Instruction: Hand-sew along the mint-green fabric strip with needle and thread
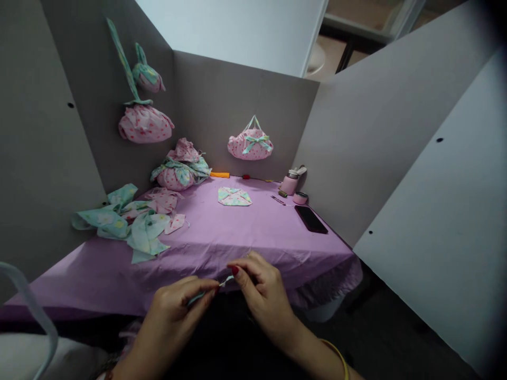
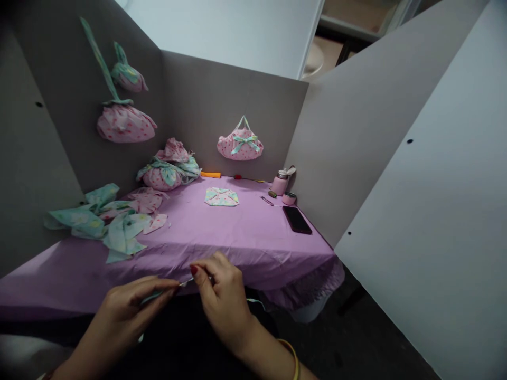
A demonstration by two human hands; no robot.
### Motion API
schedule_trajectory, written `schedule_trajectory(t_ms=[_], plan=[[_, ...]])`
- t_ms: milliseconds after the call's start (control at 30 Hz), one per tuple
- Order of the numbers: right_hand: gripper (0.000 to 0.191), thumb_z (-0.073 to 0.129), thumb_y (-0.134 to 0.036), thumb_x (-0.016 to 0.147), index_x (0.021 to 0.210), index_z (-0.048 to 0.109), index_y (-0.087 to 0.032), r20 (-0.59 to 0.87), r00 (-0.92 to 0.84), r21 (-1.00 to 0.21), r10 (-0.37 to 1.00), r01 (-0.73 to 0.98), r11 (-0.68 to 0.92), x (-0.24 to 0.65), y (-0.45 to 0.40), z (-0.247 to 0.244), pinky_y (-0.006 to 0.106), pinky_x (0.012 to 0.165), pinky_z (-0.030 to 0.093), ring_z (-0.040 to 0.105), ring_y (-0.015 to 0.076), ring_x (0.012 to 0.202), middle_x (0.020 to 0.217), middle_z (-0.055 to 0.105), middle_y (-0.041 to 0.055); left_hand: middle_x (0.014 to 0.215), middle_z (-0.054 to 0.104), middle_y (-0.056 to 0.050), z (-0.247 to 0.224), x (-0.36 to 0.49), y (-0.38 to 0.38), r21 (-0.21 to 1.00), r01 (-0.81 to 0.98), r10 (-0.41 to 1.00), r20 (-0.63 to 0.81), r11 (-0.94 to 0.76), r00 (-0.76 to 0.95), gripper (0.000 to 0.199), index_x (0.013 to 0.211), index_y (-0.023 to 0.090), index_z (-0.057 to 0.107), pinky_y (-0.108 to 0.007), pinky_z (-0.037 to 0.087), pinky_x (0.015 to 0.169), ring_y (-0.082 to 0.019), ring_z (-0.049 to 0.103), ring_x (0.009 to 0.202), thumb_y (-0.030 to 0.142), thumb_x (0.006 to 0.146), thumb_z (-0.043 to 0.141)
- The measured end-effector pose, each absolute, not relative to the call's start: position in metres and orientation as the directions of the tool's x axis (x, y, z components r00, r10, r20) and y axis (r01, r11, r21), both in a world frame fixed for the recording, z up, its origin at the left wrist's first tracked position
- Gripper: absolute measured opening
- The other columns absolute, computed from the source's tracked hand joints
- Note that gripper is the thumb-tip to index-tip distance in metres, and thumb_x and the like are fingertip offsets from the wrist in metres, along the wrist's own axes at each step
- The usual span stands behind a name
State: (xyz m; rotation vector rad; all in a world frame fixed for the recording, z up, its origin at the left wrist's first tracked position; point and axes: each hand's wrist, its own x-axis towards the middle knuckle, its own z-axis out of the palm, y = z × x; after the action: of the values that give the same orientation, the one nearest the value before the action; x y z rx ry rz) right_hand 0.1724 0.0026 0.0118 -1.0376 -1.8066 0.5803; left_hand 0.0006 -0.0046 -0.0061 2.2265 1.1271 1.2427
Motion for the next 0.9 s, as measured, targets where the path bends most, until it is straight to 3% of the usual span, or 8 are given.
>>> schedule_trajectory(t_ms=[167,333,467,533,600,667,767,900], plan=[[0.016,0.055,-0.021,0.082,0.073,0.066,-0.015,0.414,-0.274,-0.813,0.868,0.317,0.488,0.168,0.002,0.008,0.024,0.06,0.038,0.05,0.012,0.064,0.066,0.053,0.0006,0.065,0.066,-0.001,-0.009,0.002,-0.005,0.601,0.429,0.738,0.579,-0.674,0.346,0.017,0.084,0.019,0.068,-0.019,0.044,0.05,-0.013,0.062,0.055,0.011,0.08,0.053],[0.017,0.054,-0.019,0.082,0.066,0.057,-0.016,0.52,-0.112,-0.822,0.847,0.203,0.532,0.161,0.001,0.002,0.024,0.061,0.037,0.047,0.0109,0.065,0.065,0.047,-0.0012,0.066,0.067,0.0,-0.005,0.005,-0.004,0.658,0.414,0.777,0.516,-0.629,0.359,0.018,0.085,0.021,0.069,-0.018,0.045,0.052,-0.012,0.061,0.056,0.011,0.079,0.055],[0.015,0.053,-0.033,0.084,0.076,0.049,-0.02,0.361,0.097,-0.897,0.928,-0.235,0.374,0.168,0.008,0.011,0.018,0.042,0.032,0.042,0.0056,0.046,0.068,0.049,-0.003,0.071,0.072,0.0,-0.003,0.005,-0.003,0.737,0.447,0.86,0.401,-0.508,0.316,0.016,0.081,0.02,0.069,-0.019,0.048,0.058,-0.014,0.065,0.062,0.019,0.081,0.054],[0.02,0.059,-0.035,0.078,0.079,0.045,-0.022,0.234,0.123,-0.854,0.964,-0.449,0.264,0.183,0.012,0.026,0.015,0.033,0.024,0.036,0.0039,0.038,0.063,0.048,-0.0057,0.071,0.073,0.0,-0.005,0.003,-0.002,0.764,0.47,0.896,0.356,-0.442,0.265,0.016,0.08,0.021,0.069,-0.02,0.049,0.058,-0.016,0.066,0.063,0.024,0.081,0.054],[0.028,0.069,-0.029,0.069,0.077,0.044,-0.021,0.161,0.157,-0.811,0.974,-0.542,0.221,0.208,0.012,0.047,0.012,0.032,0.019,0.029,0.0024,0.036,0.055,0.038,-0.0093,0.07,0.073,0.0,-0.008,0.001,0.001,0.769,0.5,0.917,0.329,-0.398,0.224,0.017,0.08,0.02,0.069,-0.021,0.049,0.057,-0.017,0.066,0.063,0.027,0.082,0.053],[0.028,0.071,-0.025,0.065,0.074,0.045,-0.019,0.17,0.235,-0.793,0.957,-0.544,0.275,0.239,0.007,0.069,0.012,0.033,0.019,0.025,0.0012,0.036,0.052,0.032,-0.0101,0.069,0.073,-0.001,-0.012,-0.002,0.003,0.757,0.528,0.923,0.326,-0.385,0.205,0.018,0.081,0.02,0.069,-0.022,0.05,0.057,-0.018,0.066,0.062,0.027,0.082,0.053],[0.019,0.067,-0.019,0.069,0.071,0.048,-0.018,0.268,0.438,-0.725,0.858,-0.495,0.479,0.283,-0.008,0.094,0.015,0.036,0.02,0.027,0.001,0.039,0.055,0.031,-0.0081,0.073,0.074,-0.001,-0.014,-0.002,0.006,0.727,0.544,0.906,0.377,-0.419,0.194,0.017,0.08,0.019,0.069,-0.023,0.05,0.058,-0.018,0.067,0.065,0.025,0.081,0.054],[0.011,0.056,-0.016,0.077,0.067,0.053,-0.018,0.317,0.553,-0.754,0.771,-0.345,0.558,0.302,-0.024,0.102,0.025,0.039,0.011,0.027,0.001,0.041,0.059,0.03,-0.0049,0.078,0.075,-0.002,-0.012,0.002,0.009,0.684,0.524,0.858,0.453,-0.508,0.24,0.015,0.083,0.02,0.068,-0.025,0.051,0.061,-0.019,0.068,0.07,0.02,0.082,0.053]])
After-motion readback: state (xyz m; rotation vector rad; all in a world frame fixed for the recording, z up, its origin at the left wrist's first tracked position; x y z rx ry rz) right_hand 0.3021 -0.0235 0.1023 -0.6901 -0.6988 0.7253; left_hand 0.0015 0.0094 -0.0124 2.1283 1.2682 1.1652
